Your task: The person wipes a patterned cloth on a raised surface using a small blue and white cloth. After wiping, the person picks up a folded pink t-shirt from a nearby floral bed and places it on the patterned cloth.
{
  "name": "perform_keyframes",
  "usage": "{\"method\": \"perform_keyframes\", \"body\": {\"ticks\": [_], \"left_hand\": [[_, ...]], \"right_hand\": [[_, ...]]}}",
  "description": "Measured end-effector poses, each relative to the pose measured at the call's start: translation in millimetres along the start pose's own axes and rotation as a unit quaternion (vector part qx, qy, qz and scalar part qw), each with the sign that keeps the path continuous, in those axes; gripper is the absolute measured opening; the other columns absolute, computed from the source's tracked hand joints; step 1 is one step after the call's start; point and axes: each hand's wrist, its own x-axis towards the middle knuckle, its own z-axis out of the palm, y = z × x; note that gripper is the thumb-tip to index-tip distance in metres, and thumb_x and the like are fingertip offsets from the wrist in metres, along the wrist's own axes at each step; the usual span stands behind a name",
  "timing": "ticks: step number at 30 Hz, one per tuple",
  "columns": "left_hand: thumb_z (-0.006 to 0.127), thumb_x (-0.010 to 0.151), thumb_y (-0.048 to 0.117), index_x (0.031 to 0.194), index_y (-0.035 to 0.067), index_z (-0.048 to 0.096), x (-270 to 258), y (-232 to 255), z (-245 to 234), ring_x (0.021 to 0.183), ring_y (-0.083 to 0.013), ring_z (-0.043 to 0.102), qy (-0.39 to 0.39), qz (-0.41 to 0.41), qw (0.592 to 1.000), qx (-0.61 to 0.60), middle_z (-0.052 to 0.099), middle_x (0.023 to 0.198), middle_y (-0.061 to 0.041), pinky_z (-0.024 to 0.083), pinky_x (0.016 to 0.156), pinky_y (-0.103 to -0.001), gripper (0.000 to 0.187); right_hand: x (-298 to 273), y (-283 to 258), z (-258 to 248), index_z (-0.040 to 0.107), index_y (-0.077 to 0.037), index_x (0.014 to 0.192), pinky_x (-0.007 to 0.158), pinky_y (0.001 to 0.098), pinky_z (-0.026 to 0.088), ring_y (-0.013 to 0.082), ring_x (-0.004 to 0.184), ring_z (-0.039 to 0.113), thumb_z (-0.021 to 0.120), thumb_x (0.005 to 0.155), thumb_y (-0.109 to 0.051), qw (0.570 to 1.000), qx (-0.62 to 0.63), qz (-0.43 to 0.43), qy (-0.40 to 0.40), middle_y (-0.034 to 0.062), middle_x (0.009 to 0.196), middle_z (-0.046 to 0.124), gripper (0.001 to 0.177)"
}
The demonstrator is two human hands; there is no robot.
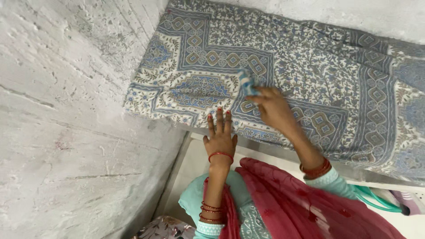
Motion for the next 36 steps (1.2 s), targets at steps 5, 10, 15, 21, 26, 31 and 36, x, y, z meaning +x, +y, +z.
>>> {"method": "perform_keyframes", "body": {"ticks": [5,10,15,21,26,31,36], "left_hand": [[0.069,0.093,0.041,0.155,0.028,0.027,1.5,3.3,-1.8,0.158,-0.0303,0.015,-0.038,-0.025,0.999,0.005,0.007,0.174,0.002,0.051,0.099,-0.056,0.076],[0.070,0.089,0.037,0.159,0.022,0.030,-0.5,13.6,-10.0,0.153,-0.0346,0.016,0.009,-0.033,0.999,-0.023,0.013,0.170,-0.001,0.042,0.102,-0.061,0.083],[0.062,0.100,0.046,0.152,0.013,0.039,5.2,54.6,-4.2,0.156,-0.0363,0.019,0.023,-0.005,1.000,-0.013,0.032,0.163,-0.007,0.014,0.125,-0.071,0.066],[0.051,0.098,0.050,0.159,-0.001,0.029,23.1,108.8,38.8,0.156,-0.0374,0.022,0.261,0.127,0.932,-0.218,0.034,0.165,-0.020,0.008,0.125,-0.061,0.082],[0.048,0.100,0.049,0.157,0.003,0.041,25.4,111.1,53.4,0.158,-0.0337,0.023,0.270,0.109,0.946,-0.142,0.038,0.166,-0.014,0.006,0.128,-0.059,0.074],[0.052,0.096,0.047,0.149,0.001,0.048,25.8,132.4,46.5,0.155,-0.0381,0.025,0.251,0.084,0.954,-0.140,0.043,0.161,-0.016,0.006,0.125,-0.063,0.070],[0.056,0.094,0.042,0.148,0.001,0.052,35.7,185.5,49.2,0.155,-0.0351,0.034,0.230,0.178,0.947,-0.134,0.049,0.158,-0.015,0.011,0.129,-0.063,0.067]], "right_hand": [[-57.0,-33.3,-41.2,0.076,-0.026,0.122,0.102,0.0451,0.050,0.0311,0.122,0.059,0.069,0.084,-0.006,0.993,0.098,-0.011,-0.062,0.0116,0.140,0.062,0.044],[-60.4,-7.6,-47.9,0.070,-0.019,0.131,0.106,0.0501,0.046,0.0375,0.132,0.049,0.068,0.088,-0.009,0.998,0.011,0.043,0.038,0.0168,0.147,0.055,0.045],[-72.8,-11.0,-2.1,0.069,-0.015,0.133,0.106,0.0559,0.041,0.0402,0.132,0.043,0.070,0.084,-0.015,0.989,-0.091,0.038,0.110,0.0152,0.147,0.048,0.049],[-106.8,33.3,-38.3,0.077,-0.021,0.122,0.114,0.0433,0.049,0.0287,0.131,0.057,0.066,0.087,0.002,0.984,-0.118,0.102,0.081,0.0038,0.143,0.067,0.044],[-127.8,64.6,-78.2,0.076,-0.012,0.130,0.103,0.0470,0.050,0.0382,0.125,0.057,0.068,0.085,0.006,0.940,-0.178,0.239,0.165,0.0183,0.146,0.064,0.049],[-129.8,56.9,-58.6,0.079,-0.017,0.121,0.101,0.0528,0.048,0.0390,0.123,0.058,0.070,0.077,-0.002,0.982,-0.120,0.091,0.110,0.0128,0.136,0.067,0.047],[-147.8,95.2,-89.6,0.074,-0.023,0.130,0.111,0.0478,0.050,0.0305,0.131,0.058,0.061,0.092,0.003,0.962,-0.119,0.217,0.119,0.0095,0.152,0.061,0.048]]}}
